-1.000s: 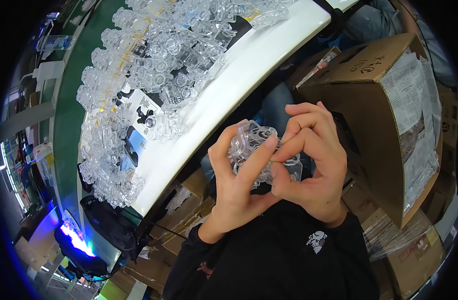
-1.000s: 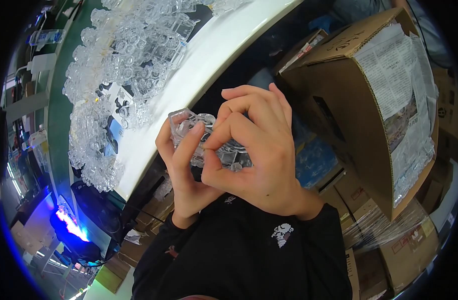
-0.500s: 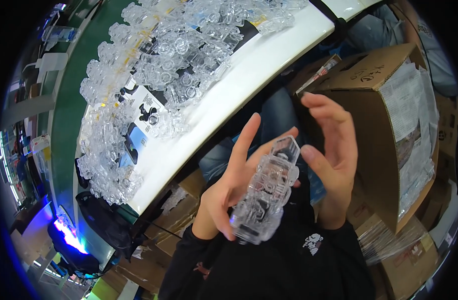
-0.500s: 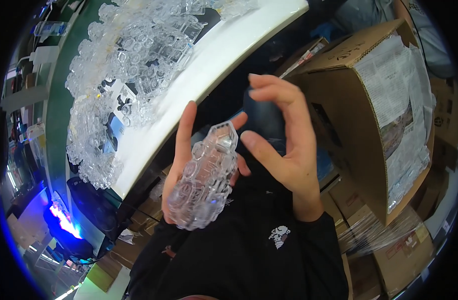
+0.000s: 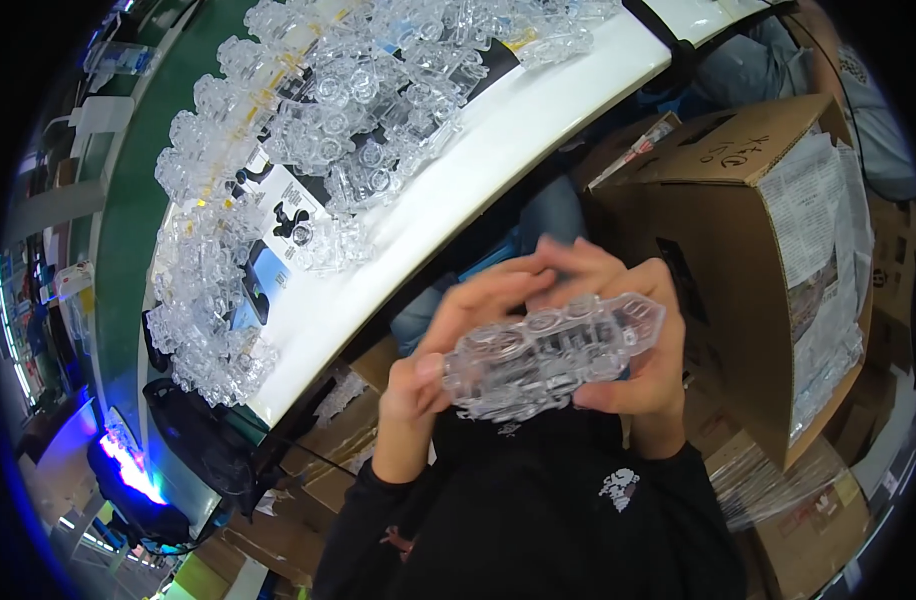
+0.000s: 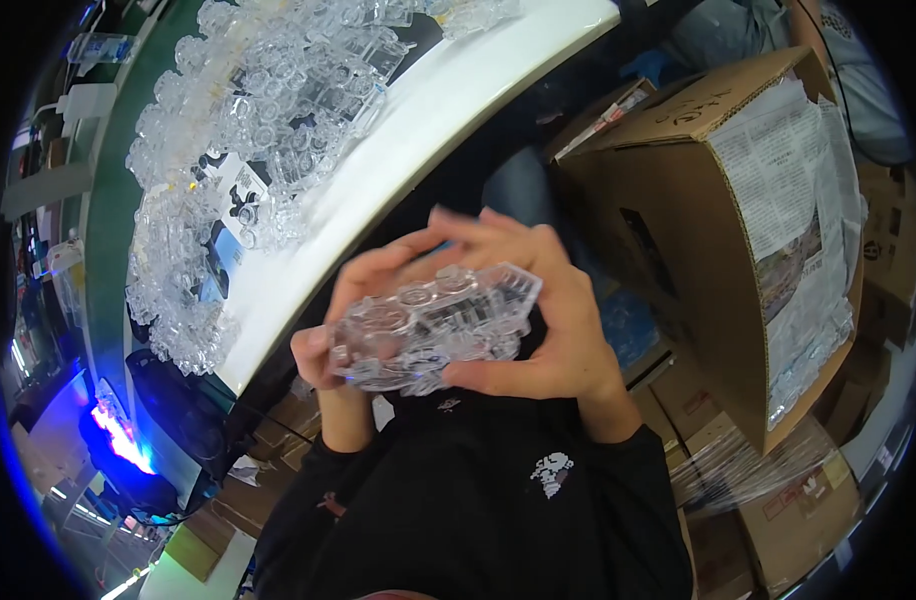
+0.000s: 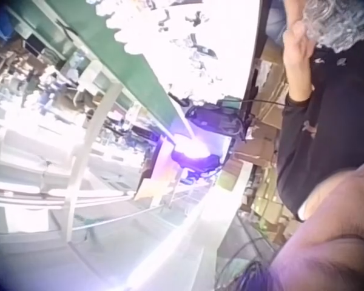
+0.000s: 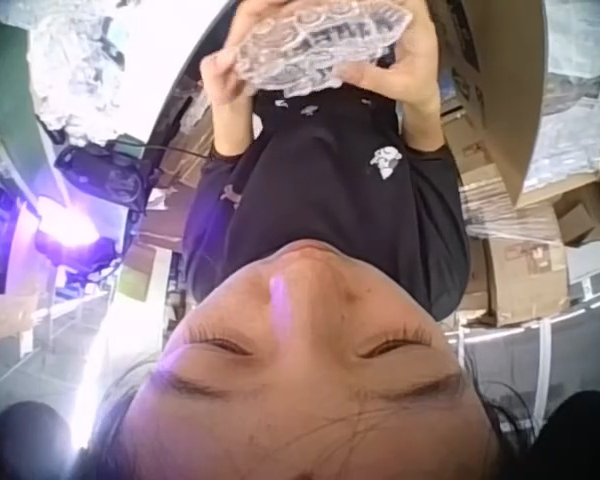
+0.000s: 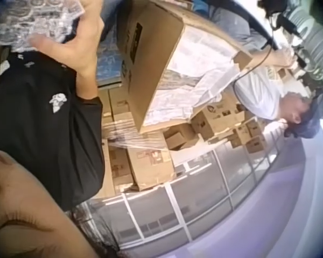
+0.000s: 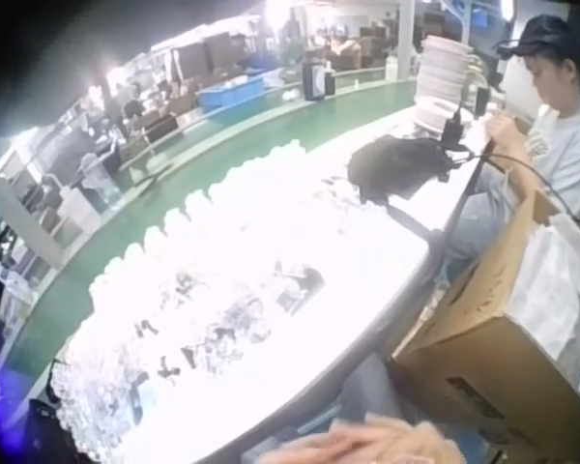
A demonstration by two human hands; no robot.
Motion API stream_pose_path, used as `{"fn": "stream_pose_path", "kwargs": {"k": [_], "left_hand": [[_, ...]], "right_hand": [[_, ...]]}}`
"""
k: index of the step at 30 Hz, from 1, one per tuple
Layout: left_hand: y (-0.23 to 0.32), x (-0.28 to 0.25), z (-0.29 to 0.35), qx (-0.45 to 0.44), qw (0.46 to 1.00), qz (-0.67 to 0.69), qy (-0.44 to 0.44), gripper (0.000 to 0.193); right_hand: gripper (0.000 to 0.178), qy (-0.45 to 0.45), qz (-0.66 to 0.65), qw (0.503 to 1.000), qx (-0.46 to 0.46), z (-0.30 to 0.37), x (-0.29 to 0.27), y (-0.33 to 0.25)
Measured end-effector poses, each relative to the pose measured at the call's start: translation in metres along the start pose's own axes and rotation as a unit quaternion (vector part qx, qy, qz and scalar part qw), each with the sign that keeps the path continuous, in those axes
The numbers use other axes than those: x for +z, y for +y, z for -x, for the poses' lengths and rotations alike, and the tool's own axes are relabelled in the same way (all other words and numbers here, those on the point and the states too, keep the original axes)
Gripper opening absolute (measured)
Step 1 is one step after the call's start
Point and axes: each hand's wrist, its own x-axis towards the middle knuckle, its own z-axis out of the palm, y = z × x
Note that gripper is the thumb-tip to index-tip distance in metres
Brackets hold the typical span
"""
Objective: Assembling small clear plastic components at a factory workbench.
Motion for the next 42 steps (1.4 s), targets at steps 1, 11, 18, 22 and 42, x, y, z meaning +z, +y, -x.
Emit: {"fn": "stream_pose_path", "kwargs": {"k": [1,11,18,22,42], "left_hand": [[0.008,-0.009,0.003,0.022,0.997,-0.080,-0.005,0.066],[0.045,0.035,-0.005,0.021,0.944,-0.328,0.033,0.026],[0.045,0.036,-0.004,-0.004,0.934,-0.352,0.059,0.017],[0.046,0.038,-0.004,-0.008,0.932,-0.356,0.068,0.015],[0.052,0.027,-0.009,-0.037,0.922,-0.382,0.055,0.017]], "right_hand": [[0.052,0.084,-0.067,0.992,0.063,0.004,0.003,-0.005],[0.056,0.016,-0.048,0.999,0.009,0.017,0.016,-0.003],[0.057,0.032,-0.025,0.999,-0.023,0.019,0.019,-0.002],[0.057,0.031,0.005,0.999,-0.016,0.019,0.020,-0.004],[0.058,-0.050,0.227,0.972,-0.027,0.012,0.018,-0.027]]}}
